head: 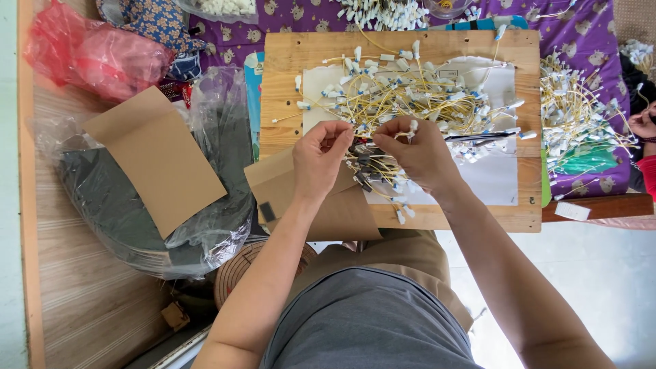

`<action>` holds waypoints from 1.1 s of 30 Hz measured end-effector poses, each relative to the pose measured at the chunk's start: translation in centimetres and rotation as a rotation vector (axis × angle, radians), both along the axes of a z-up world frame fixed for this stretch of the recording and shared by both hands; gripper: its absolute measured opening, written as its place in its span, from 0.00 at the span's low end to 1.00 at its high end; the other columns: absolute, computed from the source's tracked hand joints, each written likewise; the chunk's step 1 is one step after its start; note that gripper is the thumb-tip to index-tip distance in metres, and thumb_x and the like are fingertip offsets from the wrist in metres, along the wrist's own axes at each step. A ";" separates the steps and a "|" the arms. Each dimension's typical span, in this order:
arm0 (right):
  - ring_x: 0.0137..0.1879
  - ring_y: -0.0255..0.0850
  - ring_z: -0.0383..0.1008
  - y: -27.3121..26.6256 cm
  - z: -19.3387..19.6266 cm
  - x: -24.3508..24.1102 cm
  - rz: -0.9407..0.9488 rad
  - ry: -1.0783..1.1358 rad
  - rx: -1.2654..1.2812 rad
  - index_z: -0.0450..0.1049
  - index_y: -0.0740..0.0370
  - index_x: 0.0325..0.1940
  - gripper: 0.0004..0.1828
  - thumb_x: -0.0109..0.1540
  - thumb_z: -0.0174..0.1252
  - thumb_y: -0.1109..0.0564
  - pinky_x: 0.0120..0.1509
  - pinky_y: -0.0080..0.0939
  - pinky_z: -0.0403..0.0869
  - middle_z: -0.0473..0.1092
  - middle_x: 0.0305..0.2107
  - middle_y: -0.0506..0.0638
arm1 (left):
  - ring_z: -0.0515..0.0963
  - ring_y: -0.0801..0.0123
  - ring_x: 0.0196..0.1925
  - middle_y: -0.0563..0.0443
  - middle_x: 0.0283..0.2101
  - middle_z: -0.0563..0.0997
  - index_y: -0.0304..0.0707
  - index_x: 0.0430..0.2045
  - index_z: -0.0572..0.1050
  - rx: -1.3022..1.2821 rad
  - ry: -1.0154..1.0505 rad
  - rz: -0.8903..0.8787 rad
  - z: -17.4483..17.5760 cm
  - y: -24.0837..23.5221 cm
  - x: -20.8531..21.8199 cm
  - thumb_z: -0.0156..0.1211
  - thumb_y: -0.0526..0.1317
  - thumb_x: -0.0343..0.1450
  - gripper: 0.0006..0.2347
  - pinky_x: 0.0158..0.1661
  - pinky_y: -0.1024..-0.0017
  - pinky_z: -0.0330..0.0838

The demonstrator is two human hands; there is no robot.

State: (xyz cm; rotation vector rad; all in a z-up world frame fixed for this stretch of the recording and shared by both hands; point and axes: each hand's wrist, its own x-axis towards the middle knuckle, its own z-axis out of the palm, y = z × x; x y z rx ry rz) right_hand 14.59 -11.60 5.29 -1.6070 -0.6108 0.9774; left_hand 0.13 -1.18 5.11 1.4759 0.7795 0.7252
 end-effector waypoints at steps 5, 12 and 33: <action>0.33 0.41 0.68 0.4 -1.1 0.3 0.077 -0.458 -0.187 0.79 0.56 0.37 0.06 0.56 0.67 0.57 0.36 0.37 0.69 0.68 0.31 0.51 | 0.75 0.84 0.25 0.55 0.24 0.80 0.40 0.31 0.80 -0.173 0.060 -0.010 -4.1 0.5 -0.3 0.65 0.34 0.66 0.04 0.27 0.86 0.74; 0.38 0.45 0.69 -0.2 -2.0 1.5 0.163 -0.480 -0.241 0.77 0.55 0.40 0.07 0.58 0.65 0.57 0.41 0.40 0.68 0.68 0.34 0.53 | 0.78 0.42 0.48 0.33 0.45 0.78 0.35 0.45 0.77 0.520 0.804 -0.414 -0.4 4.1 -10.3 0.60 0.37 0.68 0.13 0.47 0.54 0.74; 0.32 0.43 0.65 -0.6 -0.3 2.0 0.291 -0.341 -0.290 0.77 0.63 0.45 0.11 0.61 0.63 0.57 0.39 0.41 0.67 0.67 0.30 0.56 | 0.71 0.52 0.63 0.46 0.57 0.78 0.39 0.25 0.81 -0.080 0.724 -0.570 2.1 5.7 -16.6 0.74 0.46 0.58 0.12 0.60 0.54 0.64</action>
